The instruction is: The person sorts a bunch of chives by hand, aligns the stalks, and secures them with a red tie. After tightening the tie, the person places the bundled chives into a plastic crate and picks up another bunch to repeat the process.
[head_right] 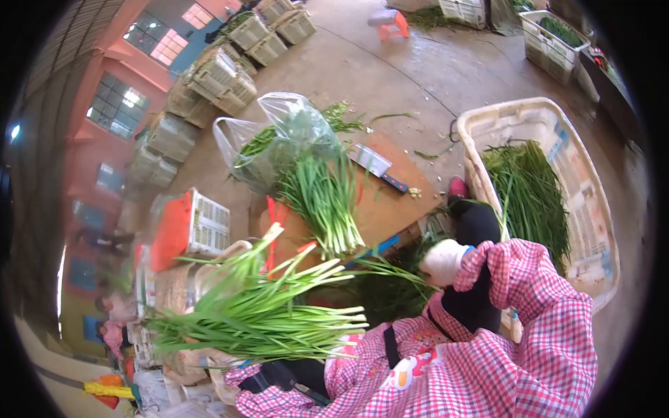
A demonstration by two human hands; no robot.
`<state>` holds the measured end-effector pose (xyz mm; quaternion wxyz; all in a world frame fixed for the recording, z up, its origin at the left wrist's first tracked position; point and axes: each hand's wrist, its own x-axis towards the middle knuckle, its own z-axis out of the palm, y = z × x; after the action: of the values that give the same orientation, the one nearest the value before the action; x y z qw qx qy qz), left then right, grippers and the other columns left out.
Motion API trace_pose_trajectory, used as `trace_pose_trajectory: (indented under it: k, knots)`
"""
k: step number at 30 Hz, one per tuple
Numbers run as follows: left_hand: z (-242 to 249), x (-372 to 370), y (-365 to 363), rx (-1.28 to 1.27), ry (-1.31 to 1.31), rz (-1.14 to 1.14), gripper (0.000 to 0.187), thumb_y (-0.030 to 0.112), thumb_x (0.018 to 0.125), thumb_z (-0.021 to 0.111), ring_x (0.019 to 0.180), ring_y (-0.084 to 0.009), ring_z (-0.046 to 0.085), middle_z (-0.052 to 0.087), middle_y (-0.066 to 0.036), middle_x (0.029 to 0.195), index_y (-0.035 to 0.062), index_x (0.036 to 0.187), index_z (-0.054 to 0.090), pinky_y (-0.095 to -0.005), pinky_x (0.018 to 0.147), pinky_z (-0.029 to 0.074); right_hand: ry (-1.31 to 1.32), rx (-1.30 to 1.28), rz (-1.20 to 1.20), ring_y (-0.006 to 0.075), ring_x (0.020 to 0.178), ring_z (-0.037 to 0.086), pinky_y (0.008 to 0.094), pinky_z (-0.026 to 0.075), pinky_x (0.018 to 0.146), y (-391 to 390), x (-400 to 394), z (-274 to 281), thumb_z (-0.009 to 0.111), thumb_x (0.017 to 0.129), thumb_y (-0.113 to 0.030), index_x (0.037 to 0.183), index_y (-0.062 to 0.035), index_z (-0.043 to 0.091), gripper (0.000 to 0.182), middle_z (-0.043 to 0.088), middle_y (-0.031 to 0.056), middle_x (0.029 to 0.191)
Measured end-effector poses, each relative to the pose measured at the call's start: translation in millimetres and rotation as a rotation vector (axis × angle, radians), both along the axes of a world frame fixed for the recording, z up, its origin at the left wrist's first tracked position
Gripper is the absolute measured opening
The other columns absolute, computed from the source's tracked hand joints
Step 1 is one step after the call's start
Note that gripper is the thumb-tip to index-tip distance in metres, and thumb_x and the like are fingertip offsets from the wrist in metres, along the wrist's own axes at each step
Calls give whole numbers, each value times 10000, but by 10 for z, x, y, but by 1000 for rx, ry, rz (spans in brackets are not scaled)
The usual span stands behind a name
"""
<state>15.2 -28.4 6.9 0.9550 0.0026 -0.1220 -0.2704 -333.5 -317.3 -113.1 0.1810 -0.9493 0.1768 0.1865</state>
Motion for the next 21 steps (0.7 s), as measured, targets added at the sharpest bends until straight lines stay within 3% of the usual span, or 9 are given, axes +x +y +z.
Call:
trace_pose_trajectory:
  k: [3,4,7,8,10,11,12,14,21]
  knots:
    - [24,-45,76,671,-340,422,323,402,939,427,750,-168,506,489,1,787,92,914,512,-313,682,447,-460,184,-274,382,698,602,466,478,638,-55,13,78,579,785,-304,809,-59,607,248,591,194,675]
    - [39,-70,60,664,-334,404,323,402,939,427,750,-168,506,489,1,787,92,914,512,-313,682,447,-568,218,-380,367,701,604,439,479,642,-73,7,75,590,795,-281,873,-65,627,232,600,201,711]
    - [-54,138,170,1338,-1000,1141,340,397,942,415,753,-124,485,489,7,784,85,846,509,-249,696,420,-727,423,-571,275,670,623,380,482,625,-154,23,92,593,824,-253,919,-53,636,225,635,145,734]
    - [33,46,95,1329,-993,1139,340,397,942,415,753,-124,485,489,7,784,85,846,509,-249,696,420,-731,622,-662,210,663,612,341,476,608,-172,42,183,590,842,-243,922,-47,637,217,644,98,754]
    - [288,-270,-130,407,-638,-18,327,372,941,412,729,-131,475,473,2,756,84,818,503,-278,679,420,-741,808,-745,145,657,601,303,469,590,-201,94,402,587,859,-234,924,-41,637,210,653,52,774]
    - [212,-311,-218,791,-546,512,285,351,920,433,676,-137,449,439,-1,709,102,799,499,-305,634,406,-740,939,-743,109,653,584,271,460,577,-212,125,542,581,871,-235,922,-44,637,206,650,24,796]
    - [263,-459,-384,768,-546,518,285,351,920,433,676,-137,449,439,-1,709,102,799,499,-305,634,406,-739,1066,-734,73,650,567,240,452,563,-235,169,675,575,883,-237,920,-47,638,203,648,-3,818]
    - [451,-791,-708,343,-465,-54,235,347,868,489,625,-130,423,432,-5,689,120,819,528,-317,609,403,-793,1137,-657,72,637,565,222,452,550,-249,283,919,601,875,-256,940,-65,628,204,645,2,821]
    - [134,-1101,-1076,547,-492,-381,427,184,797,591,847,-291,590,609,-143,935,-52,1148,526,-419,813,491,-909,1534,-339,155,581,582,280,466,533,-57,785,1741,666,825,-363,939,-10,576,381,636,122,848]
